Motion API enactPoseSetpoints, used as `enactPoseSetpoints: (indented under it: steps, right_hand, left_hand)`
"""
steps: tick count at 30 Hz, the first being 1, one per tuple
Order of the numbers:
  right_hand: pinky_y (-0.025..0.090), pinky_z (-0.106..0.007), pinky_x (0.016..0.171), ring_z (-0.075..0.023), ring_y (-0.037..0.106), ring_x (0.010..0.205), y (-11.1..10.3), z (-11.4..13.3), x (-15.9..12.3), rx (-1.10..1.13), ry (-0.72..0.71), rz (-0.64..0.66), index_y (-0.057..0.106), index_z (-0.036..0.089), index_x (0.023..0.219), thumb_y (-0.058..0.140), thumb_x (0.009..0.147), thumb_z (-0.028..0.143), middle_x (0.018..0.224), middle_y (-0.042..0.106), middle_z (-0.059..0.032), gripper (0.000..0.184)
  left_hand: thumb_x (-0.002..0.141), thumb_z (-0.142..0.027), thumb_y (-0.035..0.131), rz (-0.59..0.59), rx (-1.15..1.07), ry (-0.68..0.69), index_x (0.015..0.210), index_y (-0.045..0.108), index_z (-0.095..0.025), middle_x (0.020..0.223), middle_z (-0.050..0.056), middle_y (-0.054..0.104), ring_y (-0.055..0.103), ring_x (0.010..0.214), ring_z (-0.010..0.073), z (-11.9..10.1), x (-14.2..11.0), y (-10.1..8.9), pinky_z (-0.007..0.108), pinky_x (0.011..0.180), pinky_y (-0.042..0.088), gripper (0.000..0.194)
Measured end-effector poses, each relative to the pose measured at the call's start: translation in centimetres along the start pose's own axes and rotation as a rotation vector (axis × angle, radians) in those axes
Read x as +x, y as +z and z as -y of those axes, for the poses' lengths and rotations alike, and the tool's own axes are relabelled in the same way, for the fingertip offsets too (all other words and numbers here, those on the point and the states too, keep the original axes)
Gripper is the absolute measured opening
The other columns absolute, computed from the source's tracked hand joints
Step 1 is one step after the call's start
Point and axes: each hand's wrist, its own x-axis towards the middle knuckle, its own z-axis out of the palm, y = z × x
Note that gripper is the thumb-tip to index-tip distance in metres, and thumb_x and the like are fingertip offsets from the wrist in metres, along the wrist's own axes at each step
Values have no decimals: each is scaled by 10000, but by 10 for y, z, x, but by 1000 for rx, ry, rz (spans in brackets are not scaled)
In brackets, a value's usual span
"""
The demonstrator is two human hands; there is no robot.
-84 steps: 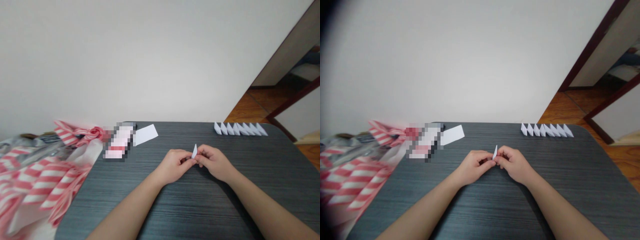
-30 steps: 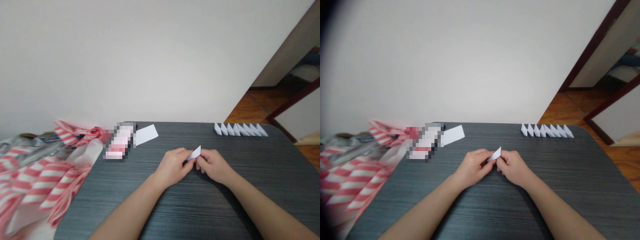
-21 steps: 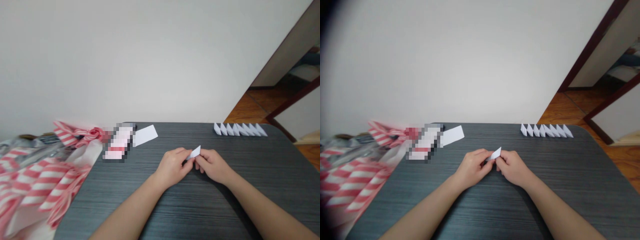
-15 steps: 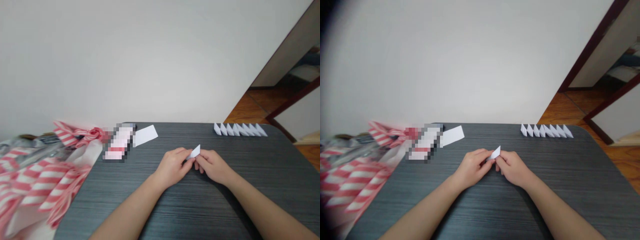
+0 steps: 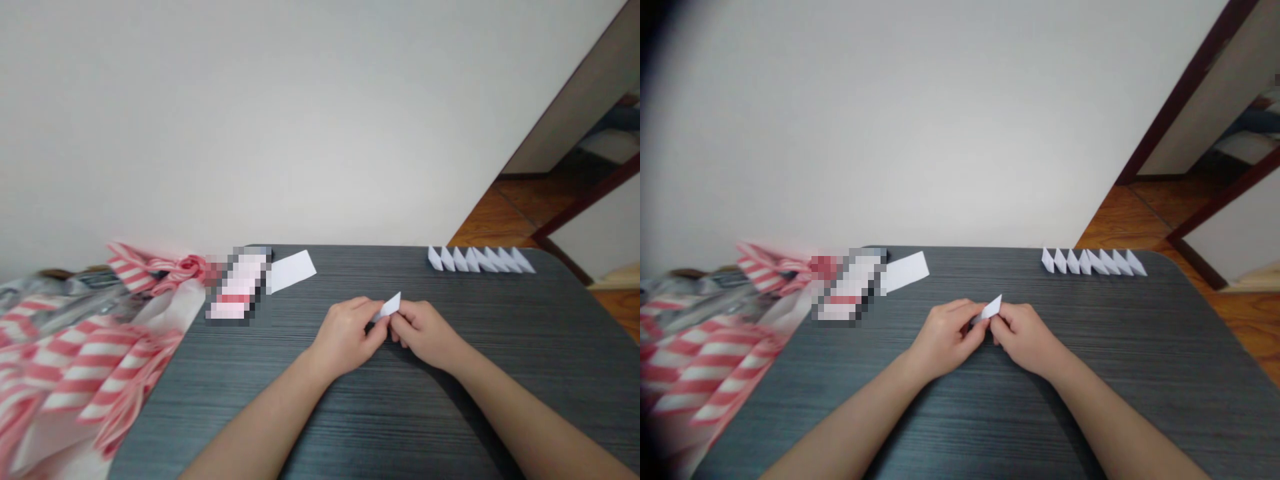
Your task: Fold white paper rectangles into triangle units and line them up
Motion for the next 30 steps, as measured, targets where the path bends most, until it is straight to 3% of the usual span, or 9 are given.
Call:
enactPoseSetpoints:
  steps: [6,11,15,21,26,30]
  right_hand:
    - [380,-188,501,-87,539,450,1,2,-1,3,-1,14,549,173,599,446,848,77,514,580,44,286]
    - [388,-201,523,-93,534,475,0,3,-1,22,-8,20,554,175,621,452,910,138,540,577,39,308]
    - [400,-213,541,-109,550,521,-4,2,-2,94,-3,-26,594,181,745,488,949,243,600,600,31,238]
    - [413,-235,562,-122,548,504,-9,-5,-2,98,62,-153,582,188,709,399,1009,330,534,574,29,379]
    - [418,-243,569,-127,556,518,-9,-9,-2,51,67,-243,621,188,735,449,992,325,552,586,24,338]
    - [436,-255,592,-142,581,568,-10,-12,-4,54,33,-289,677,181,820,447,995,352,610,631,2,336]
  left_hand:
    - [928,-253,506,0,-12,-33,988,695,-164,782,43,648,582,701,157,-4,0,0,264,642,430,217]
    - [937,-237,487,-9,-18,-66,989,686,-173,786,39,640,590,730,160,-2,0,2,263,661,437,216]
    - [954,-248,471,-7,-12,-84,1034,672,-182,845,49,649,601,780,166,0,1,2,263,683,454,227]
    - [969,-261,453,24,-9,-67,1106,663,-191,953,66,655,614,836,171,-2,1,1,277,736,492,261]
    - [939,-330,545,-103,-63,-168,1265,592,-162,982,77,688,631,785,170,6,1,6,294,728,507,370]
    - [945,-314,535,-180,-218,-301,1087,664,-166,845,31,723,642,697,147,12,3,8,256,668,499,242]
